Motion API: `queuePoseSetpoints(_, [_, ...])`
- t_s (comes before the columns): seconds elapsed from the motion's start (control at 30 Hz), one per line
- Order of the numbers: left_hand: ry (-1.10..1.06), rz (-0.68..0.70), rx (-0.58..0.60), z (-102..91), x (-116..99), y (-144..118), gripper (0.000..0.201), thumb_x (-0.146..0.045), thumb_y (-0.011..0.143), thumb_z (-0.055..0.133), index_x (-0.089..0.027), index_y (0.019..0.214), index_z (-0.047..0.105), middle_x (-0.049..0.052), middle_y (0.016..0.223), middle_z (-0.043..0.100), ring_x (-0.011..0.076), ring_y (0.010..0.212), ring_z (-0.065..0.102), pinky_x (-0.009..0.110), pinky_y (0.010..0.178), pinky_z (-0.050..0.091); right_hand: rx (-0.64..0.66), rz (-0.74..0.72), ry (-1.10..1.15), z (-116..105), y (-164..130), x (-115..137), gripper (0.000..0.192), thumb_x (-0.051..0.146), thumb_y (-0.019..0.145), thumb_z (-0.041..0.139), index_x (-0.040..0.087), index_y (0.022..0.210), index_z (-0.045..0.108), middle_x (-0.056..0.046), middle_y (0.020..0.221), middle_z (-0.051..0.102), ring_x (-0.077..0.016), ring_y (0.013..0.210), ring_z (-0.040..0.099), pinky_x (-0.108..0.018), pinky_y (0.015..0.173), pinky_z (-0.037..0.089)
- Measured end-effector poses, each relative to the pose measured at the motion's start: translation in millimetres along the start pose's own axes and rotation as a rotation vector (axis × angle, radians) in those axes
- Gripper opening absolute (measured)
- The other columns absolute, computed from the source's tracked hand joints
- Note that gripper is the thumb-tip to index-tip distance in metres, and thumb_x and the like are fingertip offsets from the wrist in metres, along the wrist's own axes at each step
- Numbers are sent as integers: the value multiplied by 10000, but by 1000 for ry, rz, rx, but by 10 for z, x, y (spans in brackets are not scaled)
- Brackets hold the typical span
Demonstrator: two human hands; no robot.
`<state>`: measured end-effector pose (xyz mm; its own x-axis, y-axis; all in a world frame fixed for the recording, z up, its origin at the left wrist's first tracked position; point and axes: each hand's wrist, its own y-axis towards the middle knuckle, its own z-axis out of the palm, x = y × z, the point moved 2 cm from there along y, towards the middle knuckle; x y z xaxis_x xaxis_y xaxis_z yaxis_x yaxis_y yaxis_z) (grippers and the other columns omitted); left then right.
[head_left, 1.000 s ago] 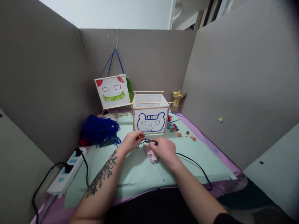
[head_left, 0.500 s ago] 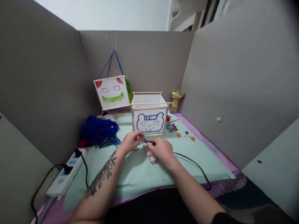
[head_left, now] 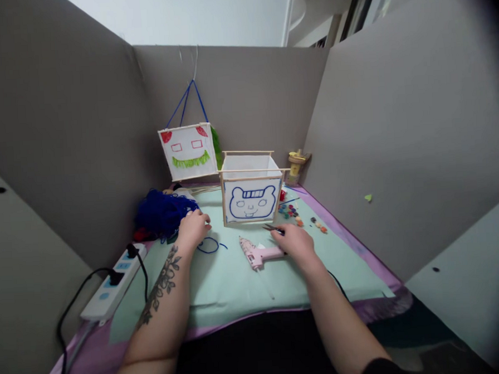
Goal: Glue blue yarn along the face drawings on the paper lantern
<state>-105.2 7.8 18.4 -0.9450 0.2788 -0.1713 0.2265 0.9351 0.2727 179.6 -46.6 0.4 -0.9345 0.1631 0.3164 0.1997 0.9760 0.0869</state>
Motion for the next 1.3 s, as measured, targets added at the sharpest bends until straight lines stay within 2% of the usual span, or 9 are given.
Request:
queuePoseSetpoints(0.1, [-167,253,249,110,-120,-18,167,-254,733,586,-213,859,687,58,949,622,206,895,562,272,765,415,72,25,-89,12,61,-206,353,421,797,493,276,1054,685,-91,968,683,-265,923,604,-343,722,422])
queuePoseSetpoints(0.2, [-171,344,426,285,-236,-42,218,-208,664,611,-219,870,682,49,942,617,202,884,562,265,756,418,47,8,-156,67,51,-245,408,439,798,514,215,1109,655,-149,1078,633,-319,1054,531,-408,797,406])
queuePoseSetpoints(0.37, [-157,337,380,401,-251,-20,106,-140,692,525,-176,686,625,70,843,591,208,868,539,295,769,410,-31,-169,17,133,-24,-63,386,345,820,497,192,1148,631,-129,1111,619,-279,1044,524,-387,863,395])
queuePoseSetpoints(0.47, [-505,318,188,295,-332,14,103,-200,776,474,-176,753,572,39,802,565,166,790,514,282,739,411,-99,-292,253,99,-86,62,296,251,807,494,178,1023,683,-96,1021,659,-230,990,558,-349,891,396])
queuePoseSetpoints(0.57, [-1005,190,77,238,-504,18,131,-309,800,517,-179,808,511,-9,720,522,117,660,476,237,627,391,-188,-400,572,59,-169,185,225,228,786,508,181,901,696,-67,928,676,-191,918,588,-316,859,429])
queuePoseSetpoints(0.67, [-1395,65,137,301,-706,-14,268,-340,715,659,-175,845,492,-37,670,512,85,594,462,201,565,354,-195,-382,842,97,-224,286,204,266,760,551,186,889,688,-58,900,677,-173,815,605,-304,777,473])
queuePoseSetpoints(0.77, [-1584,-22,252,389,-838,-56,370,-348,650,737,-173,858,485,-50,632,521,58,523,433,182,515,309,-103,-305,1007,200,-228,355,238,295,724,601,177,915,681,-63,905,687,-169,751,607,-313,727,490])
queuePoseSetpoints(0.93, [-1655,-35,342,417,-899,-99,402,-320,605,783,-167,797,464,-82,533,474,36,454,382,168,476,240,-57,-245,1144,288,-202,383,218,316,707,630,163,858,668,-47,807,684,-162,720,596,-297,699,478])
queuePoseSetpoints(1.3, [-1606,-37,459,426,-906,-138,430,-319,553,807,-165,740,451,-74,503,500,43,430,422,166,455,238,28,-285,1164,293,-190,349,171,327,677,659,163,726,655,-16,691,657,-149,645,571,-264,635,442])
